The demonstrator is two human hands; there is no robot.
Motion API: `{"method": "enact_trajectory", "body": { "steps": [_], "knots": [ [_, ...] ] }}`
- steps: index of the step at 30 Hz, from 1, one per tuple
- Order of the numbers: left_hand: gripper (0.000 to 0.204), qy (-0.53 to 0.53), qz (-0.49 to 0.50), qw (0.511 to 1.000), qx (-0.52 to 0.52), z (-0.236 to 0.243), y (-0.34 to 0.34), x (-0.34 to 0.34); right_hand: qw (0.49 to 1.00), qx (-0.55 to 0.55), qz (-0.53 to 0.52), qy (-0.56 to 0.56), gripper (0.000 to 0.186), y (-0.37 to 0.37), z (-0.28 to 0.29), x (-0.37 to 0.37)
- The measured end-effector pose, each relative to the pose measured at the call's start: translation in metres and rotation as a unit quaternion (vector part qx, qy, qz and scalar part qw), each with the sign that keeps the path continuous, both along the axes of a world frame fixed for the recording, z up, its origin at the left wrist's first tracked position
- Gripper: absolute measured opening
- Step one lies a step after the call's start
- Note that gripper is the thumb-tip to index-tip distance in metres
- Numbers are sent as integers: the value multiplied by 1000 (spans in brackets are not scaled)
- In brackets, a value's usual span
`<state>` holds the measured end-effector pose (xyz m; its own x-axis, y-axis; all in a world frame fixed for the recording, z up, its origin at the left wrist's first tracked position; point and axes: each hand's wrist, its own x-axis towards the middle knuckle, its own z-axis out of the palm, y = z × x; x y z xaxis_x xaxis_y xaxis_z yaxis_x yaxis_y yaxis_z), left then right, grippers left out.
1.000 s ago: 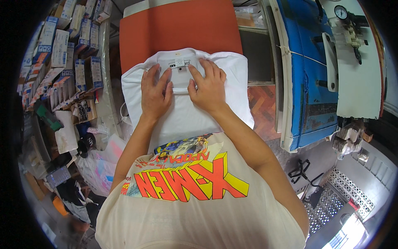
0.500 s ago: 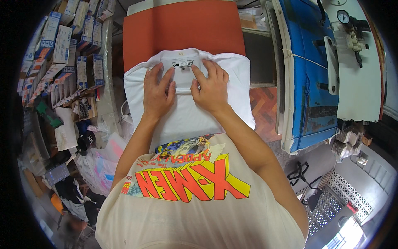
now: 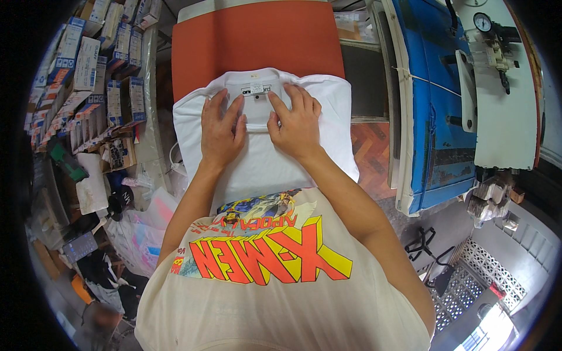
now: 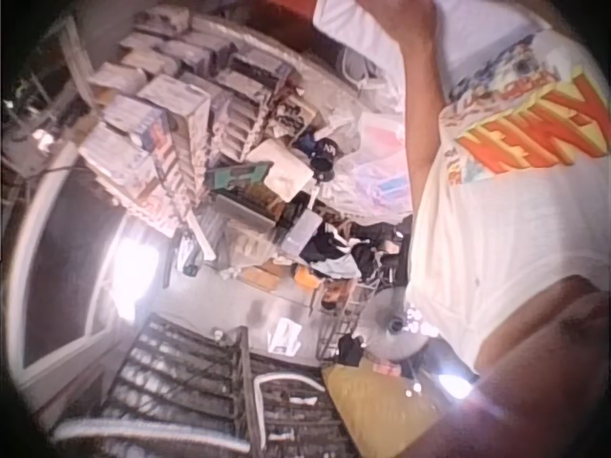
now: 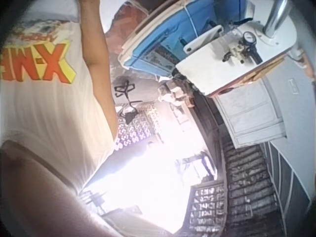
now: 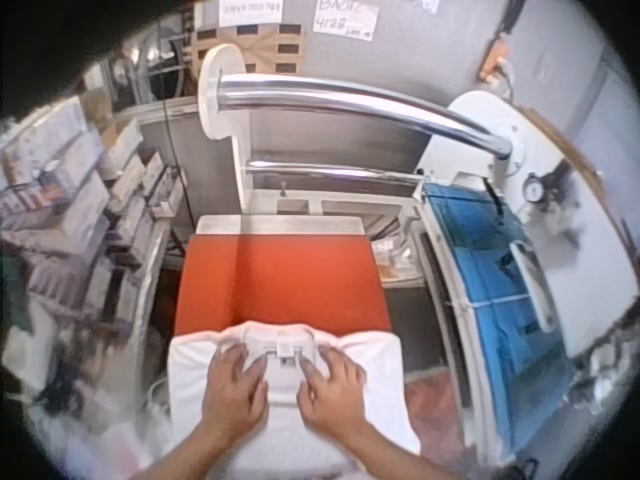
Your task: The person prepares a white t-shirt on a heat press, places a transfer sheet with a design onto the shirt, and uses the heat press to apply the design. They then remove the transfer backing to reveal the printed design and fold the finished t-shirt.
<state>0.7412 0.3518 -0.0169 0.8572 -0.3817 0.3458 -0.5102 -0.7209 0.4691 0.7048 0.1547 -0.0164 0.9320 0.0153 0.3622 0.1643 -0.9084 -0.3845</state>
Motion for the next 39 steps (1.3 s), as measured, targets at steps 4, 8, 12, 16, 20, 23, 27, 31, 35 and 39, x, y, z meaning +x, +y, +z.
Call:
{"method": "enact_trajectory", "body": {
  "steps": [4, 8, 12, 16, 20, 23, 27, 31, 35, 39],
  "knots": [
    [43, 1, 2, 1000, -4, 0, 0, -1, 1000, -3, 1, 0, 46, 1, 1, 0],
    [41, 0, 5, 1000, -21, 1, -1, -1, 1000, 1, -7, 19, 43, 3, 5, 2],
    [34, 28, 37, 999, 12, 13, -11, 6, 991, -10, -40, 126, 36, 6, 32, 16],
    [28, 12, 75, 996, -45, 27, -16, 29, 989, 33, -63, 127, 28, -15, 50, 24],
    [22, -18, 131, 978, -162, 41, 54, 29, 963, -7, -182, -201, 13, -119, 131, -20],
    [18, -46, 207, 971, -106, 24, 125, 0, 826, -118, -443, -328, 11, -286, 171, -123],
    [16, 81, 321, 933, -140, -50, 218, -69, 860, -101, -497, -58, 56, -376, 200, -193],
    [15, 219, 374, 867, -247, -89, 233, -122, 905, -159, -396, -2, 68, -391, 170, -181],
    [15, 243, 353, 862, -271, -88, 201, -149, 893, -103, -439, -1, 72, -358, 166, -172],
    [16, 218, 323, 887, -248, -79, 193, -172, 902, -138, -409, 28, 73, -351, 170, -174]
  ]
}}
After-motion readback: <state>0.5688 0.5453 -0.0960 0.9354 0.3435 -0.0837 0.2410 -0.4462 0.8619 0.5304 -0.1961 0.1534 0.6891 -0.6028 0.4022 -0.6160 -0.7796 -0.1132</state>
